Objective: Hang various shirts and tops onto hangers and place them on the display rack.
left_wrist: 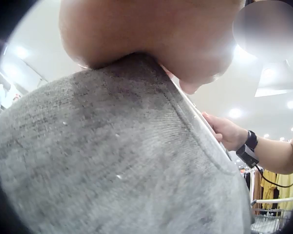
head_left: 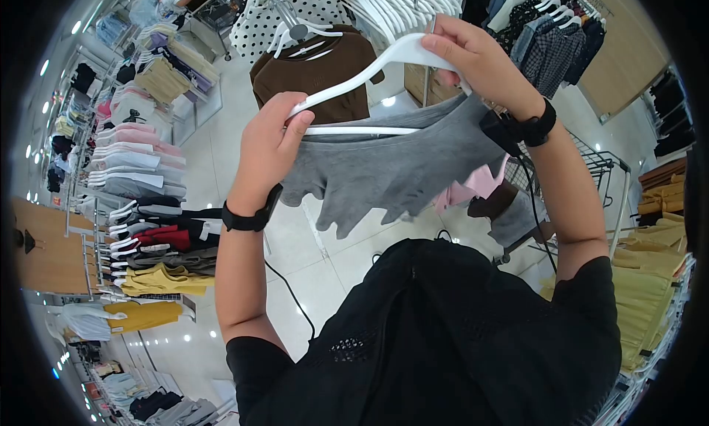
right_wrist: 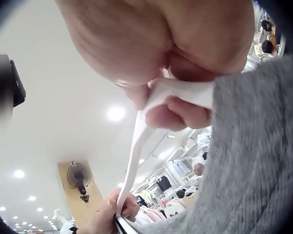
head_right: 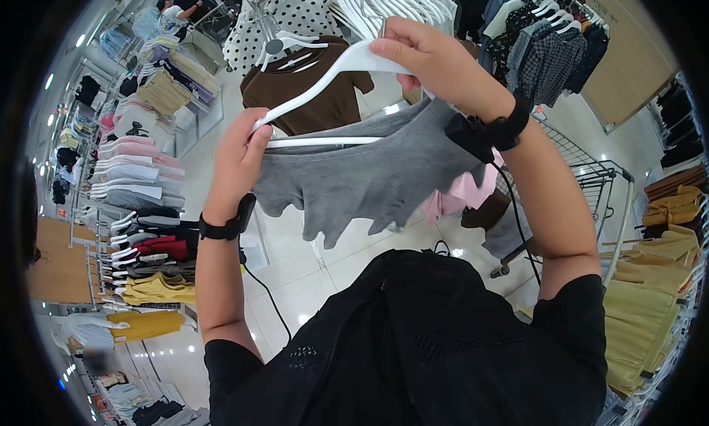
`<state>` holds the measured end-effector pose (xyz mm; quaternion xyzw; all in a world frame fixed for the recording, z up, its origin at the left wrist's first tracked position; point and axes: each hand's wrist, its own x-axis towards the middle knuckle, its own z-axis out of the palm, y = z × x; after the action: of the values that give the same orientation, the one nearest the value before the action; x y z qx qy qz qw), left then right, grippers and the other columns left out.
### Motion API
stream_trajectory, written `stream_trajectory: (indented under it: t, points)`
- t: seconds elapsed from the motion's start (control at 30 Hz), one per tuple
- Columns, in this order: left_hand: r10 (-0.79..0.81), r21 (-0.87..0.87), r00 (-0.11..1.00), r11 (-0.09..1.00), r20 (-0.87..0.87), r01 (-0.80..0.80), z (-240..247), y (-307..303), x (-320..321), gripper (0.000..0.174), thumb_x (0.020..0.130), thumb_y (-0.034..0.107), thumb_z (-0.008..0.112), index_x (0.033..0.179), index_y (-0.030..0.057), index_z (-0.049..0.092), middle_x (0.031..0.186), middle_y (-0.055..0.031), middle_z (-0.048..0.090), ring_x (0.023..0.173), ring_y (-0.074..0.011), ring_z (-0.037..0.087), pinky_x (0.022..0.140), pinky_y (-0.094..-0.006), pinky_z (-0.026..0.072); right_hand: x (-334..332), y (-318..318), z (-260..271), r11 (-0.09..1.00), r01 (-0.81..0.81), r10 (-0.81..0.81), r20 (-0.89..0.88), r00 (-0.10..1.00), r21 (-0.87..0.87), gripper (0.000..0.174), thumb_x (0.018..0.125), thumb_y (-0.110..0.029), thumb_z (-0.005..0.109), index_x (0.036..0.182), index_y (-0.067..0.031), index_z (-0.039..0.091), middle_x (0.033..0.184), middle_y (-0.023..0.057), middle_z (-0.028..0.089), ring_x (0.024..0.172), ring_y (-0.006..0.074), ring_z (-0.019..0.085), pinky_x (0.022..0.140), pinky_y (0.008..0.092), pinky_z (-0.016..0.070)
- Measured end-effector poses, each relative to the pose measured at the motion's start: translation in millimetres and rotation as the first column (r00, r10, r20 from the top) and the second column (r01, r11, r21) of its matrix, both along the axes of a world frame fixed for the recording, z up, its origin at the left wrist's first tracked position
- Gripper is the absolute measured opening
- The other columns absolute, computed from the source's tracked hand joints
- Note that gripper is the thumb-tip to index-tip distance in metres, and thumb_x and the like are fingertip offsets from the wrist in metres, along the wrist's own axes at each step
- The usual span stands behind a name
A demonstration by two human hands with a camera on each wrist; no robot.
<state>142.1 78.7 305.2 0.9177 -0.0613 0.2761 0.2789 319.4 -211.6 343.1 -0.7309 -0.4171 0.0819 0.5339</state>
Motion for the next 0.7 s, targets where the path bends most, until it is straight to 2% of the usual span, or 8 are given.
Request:
stream_trajectory:
  t: [0.1,0.17,0.2,0.27,0.37,0.5,0.57,0.7]
  points:
    - [-0.004,0.046,0.995,0.999,-0.095,0.008,2.6,4.5,2.2,0.026,0.098,0.03,0.067,0.108,0.0057,0.066,0.083,-0.0105,0.062,0.074,-0.0289,0.062,0.068,-0.0349,0.0484,-1.2,0.2,5.7,0.998,-0.043,0.042,0.01,0.999,0.051,0.03,0.106,-0.032,0.061,0.089,-0.007,0.058,0.073,-0.0029,0.054,0.057,0.0042,0.046,0.053,0.0226,0.0388]
    - [-0.036,0.081,0.998,0.996,-0.048,0.04,3.2,3.6,3.2,0.028,0.094,0.031,0.072,0.105,0.0061,0.066,0.073,-0.0075,0.056,0.066,-0.0231,0.057,0.063,-0.0332,0.044,0.5,1.5,5.4,0.995,-0.037,0.028,0.096,0.995,0.095,0.027,0.108,-0.026,0.057,0.088,-0.009,0.05,0.07,-0.0046,0.048,0.054,0.0011,0.039,0.048,0.0212,0.0291]
    - [-0.038,0.081,0.998,0.996,-0.05,0.042,2.9,5.8,2.5,0.028,0.094,0.031,0.072,0.105,0.0061,0.066,0.073,-0.0075,0.056,0.066,-0.0231,0.057,0.063,-0.0332,0.044,2.1,0.9,5.5,0.995,-0.035,0.026,0.094,0.995,0.095,0.027,0.108,-0.026,0.057,0.088,-0.009,0.05,0.07,-0.0046,0.048,0.054,0.0011,0.039,0.048,0.0212,0.0291]
    - [0.03,0.056,0.986,0.998,-0.162,-0.021,2.3,14.3,0.5,0.026,0.092,0.03,0.074,0.101,0.0056,0.068,0.065,-0.0043,0.048,0.06,-0.0162,0.047,0.057,-0.0314,0.0375,4.9,-1.7,5.3,0.996,-0.053,0.045,0.105,0.993,0.074,0.028,0.108,-0.026,0.058,0.088,-0.009,0.049,0.069,-0.0048,0.046,0.054,0.0011,0.039,0.048,0.0208,0.0287]
    - [0.006,-0.077,0.994,0.997,-0.107,-0.015,-6.8,25.0,2.7,0.023,0.092,0.026,0.075,0.094,0.0045,0.068,0.061,-0.0014,0.041,0.057,-0.0117,0.037,0.054,-0.0296,0.0314,5.5,-6.1,2.8,1.0,0.011,-0.014,0.119,0.993,0.025,0.028,0.107,-0.026,0.059,0.088,-0.0089,0.05,0.07,-0.0053,0.045,0.055,0.0016,0.039,0.048,0.0214,0.0293]
    - [0.019,-0.079,0.998,0.997,-0.067,-0.025,3.2,21.9,0.5,0.02,0.092,0.023,0.074,0.09,0.0033,0.069,0.06,-0.0014,0.042,0.056,-0.0106,0.039,0.053,-0.0285,0.032,9.0,-10.2,-11.8,1.0,-0.01,0.014,0.176,0.984,-0.024,0.025,0.106,-0.026,0.061,0.09,-0.0087,0.052,0.071,-0.0052,0.046,0.057,0.0021,0.04,0.05,0.0218,0.0308]
    - [0.017,-0.125,1.0,0.992,-0.007,-0.017,6.4,20.8,1.3,0.019,0.094,0.019,0.073,0.086,0.0018,0.069,0.061,-0.0022,0.049,0.056,-0.0104,0.041,0.053,-0.0276,0.0338,7.8,-12.0,-19.7,0.996,-0.022,0.036,0.167,0.985,-0.086,0.017,0.103,-0.023,0.065,0.098,-0.0081,0.06,0.073,-0.0052,0.047,0.058,0.0025,0.041,0.051,0.0223,0.0321]
    - [0.001,-0.02,1.0,1.0,0.016,-0.001,13.7,19.4,-1.2,0.02,0.092,0.018,0.075,0.083,0.0011,0.07,0.063,-0.0032,0.054,0.055,-0.0112,0.043,0.053,-0.0274,0.0355,12.0,-22.1,-37.0,0.999,0.023,-0.029,0.222,0.975,0.031,0.015,0.1,-0.018,0.068,0.109,-0.0073,0.064,0.075,-0.0056,0.048,0.058,0.0018,0.039,0.053,0.0219,0.0317]
